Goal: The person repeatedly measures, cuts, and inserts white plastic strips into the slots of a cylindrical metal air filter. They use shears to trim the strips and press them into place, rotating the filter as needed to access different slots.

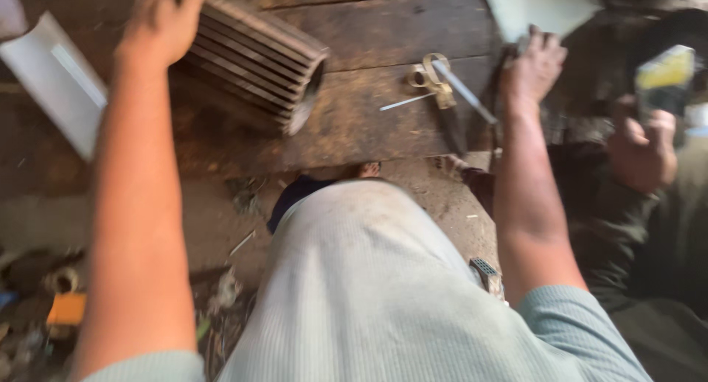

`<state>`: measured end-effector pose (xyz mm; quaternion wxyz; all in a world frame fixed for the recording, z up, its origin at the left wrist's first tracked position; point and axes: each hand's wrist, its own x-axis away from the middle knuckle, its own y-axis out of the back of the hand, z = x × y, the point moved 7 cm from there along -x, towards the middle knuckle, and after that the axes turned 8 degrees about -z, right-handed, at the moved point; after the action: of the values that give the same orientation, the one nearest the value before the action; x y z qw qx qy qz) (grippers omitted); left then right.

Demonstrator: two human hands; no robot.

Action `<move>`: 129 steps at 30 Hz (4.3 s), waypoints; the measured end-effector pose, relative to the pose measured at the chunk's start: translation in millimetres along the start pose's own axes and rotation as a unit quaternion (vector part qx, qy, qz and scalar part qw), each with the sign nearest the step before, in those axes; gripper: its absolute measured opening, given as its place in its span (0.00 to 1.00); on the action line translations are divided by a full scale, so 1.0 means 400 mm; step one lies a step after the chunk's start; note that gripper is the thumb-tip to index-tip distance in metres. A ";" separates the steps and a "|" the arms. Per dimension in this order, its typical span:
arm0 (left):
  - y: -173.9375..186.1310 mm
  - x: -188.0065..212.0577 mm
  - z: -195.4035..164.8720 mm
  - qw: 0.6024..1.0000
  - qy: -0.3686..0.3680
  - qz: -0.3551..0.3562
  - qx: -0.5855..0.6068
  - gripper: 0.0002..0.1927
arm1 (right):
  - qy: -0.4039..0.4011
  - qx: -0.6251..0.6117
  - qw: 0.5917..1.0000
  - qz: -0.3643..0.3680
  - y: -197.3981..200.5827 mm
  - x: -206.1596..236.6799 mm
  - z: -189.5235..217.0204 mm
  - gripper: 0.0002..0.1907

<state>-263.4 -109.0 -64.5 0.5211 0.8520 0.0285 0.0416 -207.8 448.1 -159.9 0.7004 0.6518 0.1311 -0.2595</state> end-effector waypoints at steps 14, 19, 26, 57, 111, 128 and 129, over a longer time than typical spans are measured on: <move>-0.031 -0.011 0.016 0.995 0.060 0.051 -0.058 0.41 | -0.105 -0.013 0.993 0.052 -0.030 0.032 -0.102 0.09; -0.043 -0.021 0.040 0.992 0.077 0.068 -0.069 0.41 | -0.164 -0.044 0.985 -0.013 -0.005 0.028 -0.187 0.11; -0.051 -0.027 0.053 0.988 0.100 0.067 -0.097 0.41 | -0.013 0.046 0.998 0.034 0.001 0.099 -0.111 0.19; 0.004 0.161 -0.035 0.894 -0.192 -0.401 -0.054 0.12 | -0.063 -0.072 0.993 0.067 0.116 0.321 -0.138 0.23; -0.160 0.580 -0.483 0.874 -0.278 -0.007 0.398 0.07 | -0.012 -0.495 0.859 0.133 0.588 0.283 0.412 0.12; -0.096 0.569 -0.325 0.814 -0.141 0.051 0.561 0.07 | -0.207 -0.623 0.739 0.152 0.514 0.340 0.586 0.07; -0.090 0.569 -0.319 0.815 -0.153 0.041 0.557 0.08 | -0.165 -0.585 0.783 0.129 0.531 0.338 0.589 0.08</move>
<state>-49.9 41.4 -29.1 -0.0476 0.9924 -0.0681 -0.0906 -18.6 194.1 -23.6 0.9853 0.0745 0.0548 -0.1436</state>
